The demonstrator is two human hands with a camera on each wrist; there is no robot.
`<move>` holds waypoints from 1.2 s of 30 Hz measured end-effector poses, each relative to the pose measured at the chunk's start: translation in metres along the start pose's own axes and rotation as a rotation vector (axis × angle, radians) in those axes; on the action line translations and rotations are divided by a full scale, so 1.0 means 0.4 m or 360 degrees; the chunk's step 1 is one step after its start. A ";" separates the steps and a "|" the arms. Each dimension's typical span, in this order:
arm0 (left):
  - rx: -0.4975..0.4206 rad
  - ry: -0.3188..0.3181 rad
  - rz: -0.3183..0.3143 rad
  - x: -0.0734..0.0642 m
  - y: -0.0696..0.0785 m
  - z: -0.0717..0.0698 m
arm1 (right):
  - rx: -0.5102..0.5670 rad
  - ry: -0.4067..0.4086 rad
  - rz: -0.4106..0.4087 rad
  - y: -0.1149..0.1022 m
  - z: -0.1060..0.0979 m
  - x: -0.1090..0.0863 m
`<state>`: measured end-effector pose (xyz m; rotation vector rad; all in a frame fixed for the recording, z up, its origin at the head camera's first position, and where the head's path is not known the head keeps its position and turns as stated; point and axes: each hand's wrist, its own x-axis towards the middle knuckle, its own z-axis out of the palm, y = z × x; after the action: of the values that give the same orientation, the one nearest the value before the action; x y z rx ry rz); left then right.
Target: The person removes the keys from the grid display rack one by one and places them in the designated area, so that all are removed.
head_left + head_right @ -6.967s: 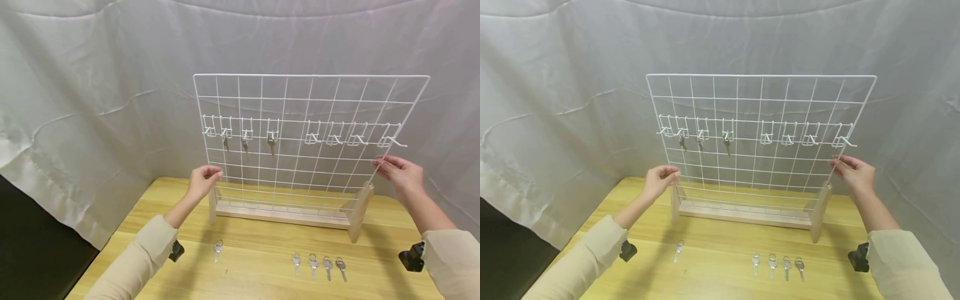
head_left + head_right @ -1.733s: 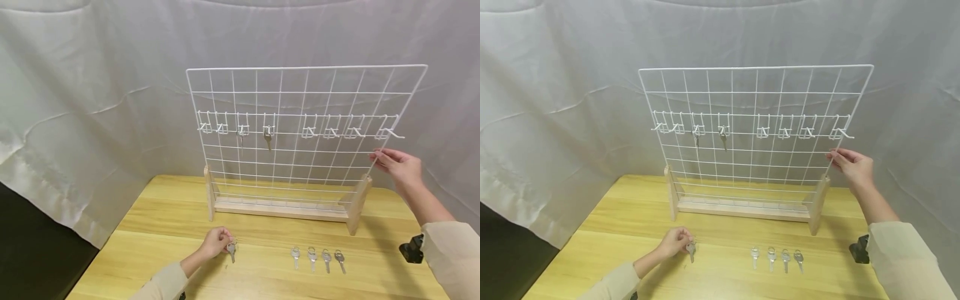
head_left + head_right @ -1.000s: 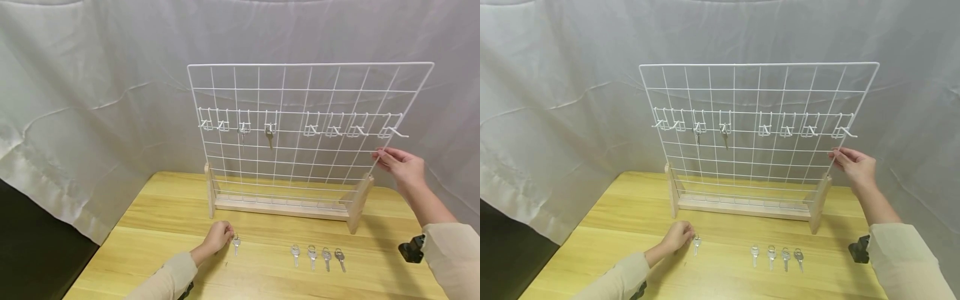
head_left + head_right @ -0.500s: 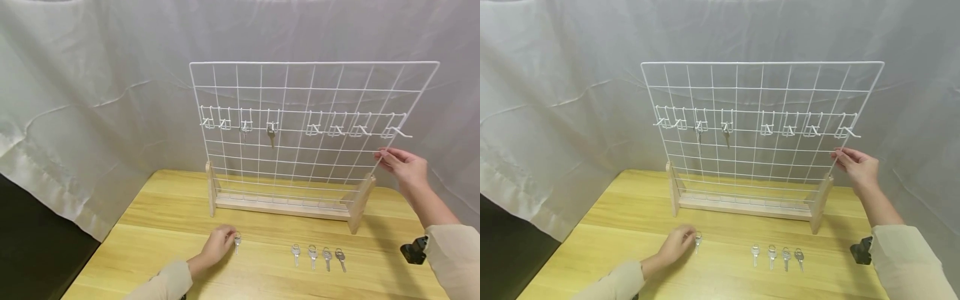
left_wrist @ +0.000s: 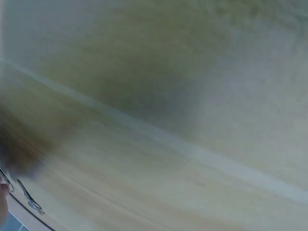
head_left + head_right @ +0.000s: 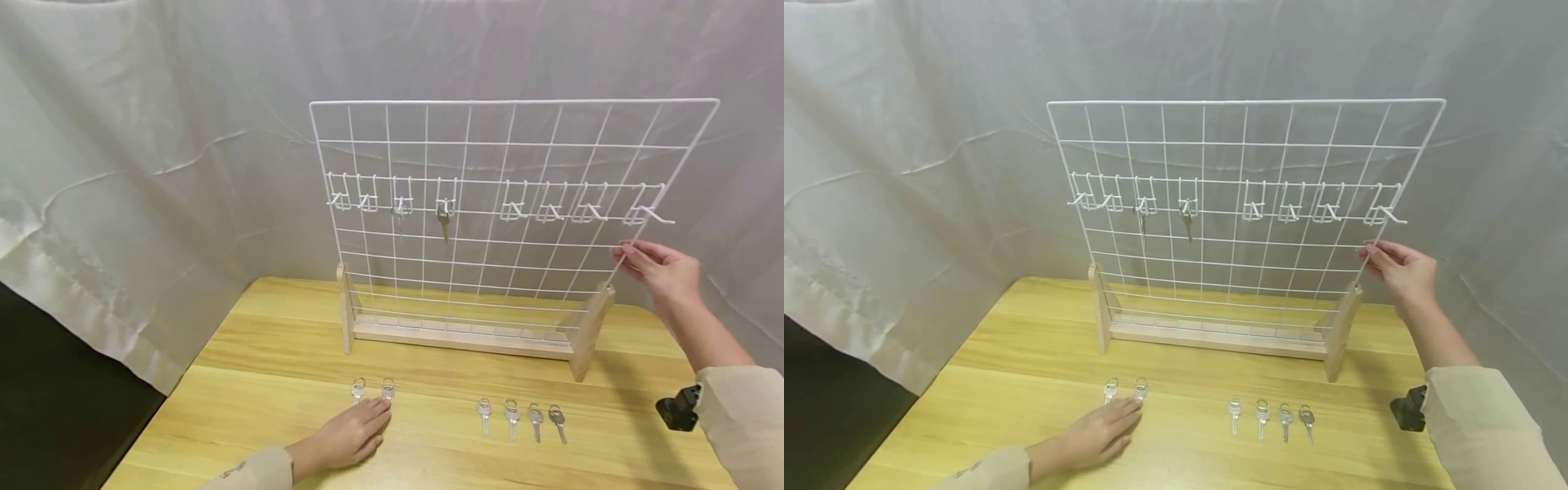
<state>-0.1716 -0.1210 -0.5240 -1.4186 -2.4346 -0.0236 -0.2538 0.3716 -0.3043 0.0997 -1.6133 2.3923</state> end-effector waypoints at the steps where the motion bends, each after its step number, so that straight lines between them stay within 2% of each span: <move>1: 0.0012 -0.0007 0.0001 -0.002 0.001 0.000 | -0.0015 0.0004 -0.0001 -0.001 -0.001 0.000; 7: 0.0048 -0.0032 0.0015 -0.009 0.004 0.007 | -0.0038 0.0005 0.0021 -0.001 -0.006 -0.003; 15: 0.0058 0.0023 0.0043 -0.022 0.001 0.021 | -0.0040 0.0001 0.0033 0.001 -0.001 -0.005; 21: 0.0048 0.0075 0.0070 -0.040 -0.002 0.021 | -0.0118 0.0001 0.0010 0.006 0.004 -0.005; 30: 0.0039 0.0150 0.0091 -0.040 -0.011 0.021 | -0.0108 0.0043 0.0001 0.002 0.005 -0.004; 33: -0.0001 0.0194 0.0062 -0.032 -0.013 0.016 | -0.0124 0.0051 -0.0009 0.000 0.005 -0.003; 36: -0.0066 0.0264 -0.0026 -0.015 -0.022 -0.002 | -0.0136 0.0052 -0.0013 0.000 0.006 -0.005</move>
<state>-0.1762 -0.1308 -0.5237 -1.3562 -2.3223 -0.1888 -0.2522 0.3690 -0.3038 0.0511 -1.6944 2.3032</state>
